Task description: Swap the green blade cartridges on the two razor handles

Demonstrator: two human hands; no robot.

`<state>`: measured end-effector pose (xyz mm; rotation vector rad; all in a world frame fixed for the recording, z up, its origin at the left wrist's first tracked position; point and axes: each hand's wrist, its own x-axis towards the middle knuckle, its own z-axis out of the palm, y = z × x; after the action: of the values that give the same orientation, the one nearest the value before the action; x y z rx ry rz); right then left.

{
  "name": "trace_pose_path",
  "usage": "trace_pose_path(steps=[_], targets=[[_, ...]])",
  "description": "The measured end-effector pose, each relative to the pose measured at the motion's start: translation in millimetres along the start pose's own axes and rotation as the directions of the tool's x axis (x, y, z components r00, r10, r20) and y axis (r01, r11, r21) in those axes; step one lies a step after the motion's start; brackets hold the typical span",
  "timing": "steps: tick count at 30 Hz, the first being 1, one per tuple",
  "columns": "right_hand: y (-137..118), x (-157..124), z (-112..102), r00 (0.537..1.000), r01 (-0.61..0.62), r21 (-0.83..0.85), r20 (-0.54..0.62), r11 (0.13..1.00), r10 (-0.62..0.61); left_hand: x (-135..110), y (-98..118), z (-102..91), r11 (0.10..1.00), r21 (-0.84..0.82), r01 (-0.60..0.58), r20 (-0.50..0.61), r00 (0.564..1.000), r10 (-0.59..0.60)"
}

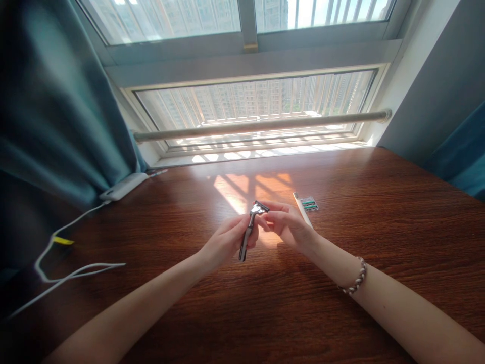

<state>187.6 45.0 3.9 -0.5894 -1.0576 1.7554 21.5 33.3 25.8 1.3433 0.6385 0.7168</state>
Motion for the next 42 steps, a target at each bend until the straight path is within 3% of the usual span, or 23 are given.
trace_pose_path(steps=[11, 24, 32, 42], targets=[[0, 0, -5, 0.999, 0.0, -0.035, 0.046, 0.999, 0.002, -3, 5, 3.8, 0.99, 0.139, -0.012, 0.004, 1.0, 0.011], [1, 0, -13, 0.999, -0.034, -0.043, 0.027, 0.998, 0.035, -3, 1, 3.3, 0.999, 0.027, 0.039, 0.04, 0.998, -0.04], [3, 0, -15, 1.0, -0.021, -0.083, 0.014, 0.996, 0.023, -4, 6, 6.4, 0.987, 0.158, -0.003, -0.003, 1.0, 0.003], [2, -1, -12, 0.996, -0.019, -0.038, 0.085, 0.999, 0.022, -5, 5, 6.8, 0.995, 0.098, 0.006, 0.03, 1.0, -0.009]])
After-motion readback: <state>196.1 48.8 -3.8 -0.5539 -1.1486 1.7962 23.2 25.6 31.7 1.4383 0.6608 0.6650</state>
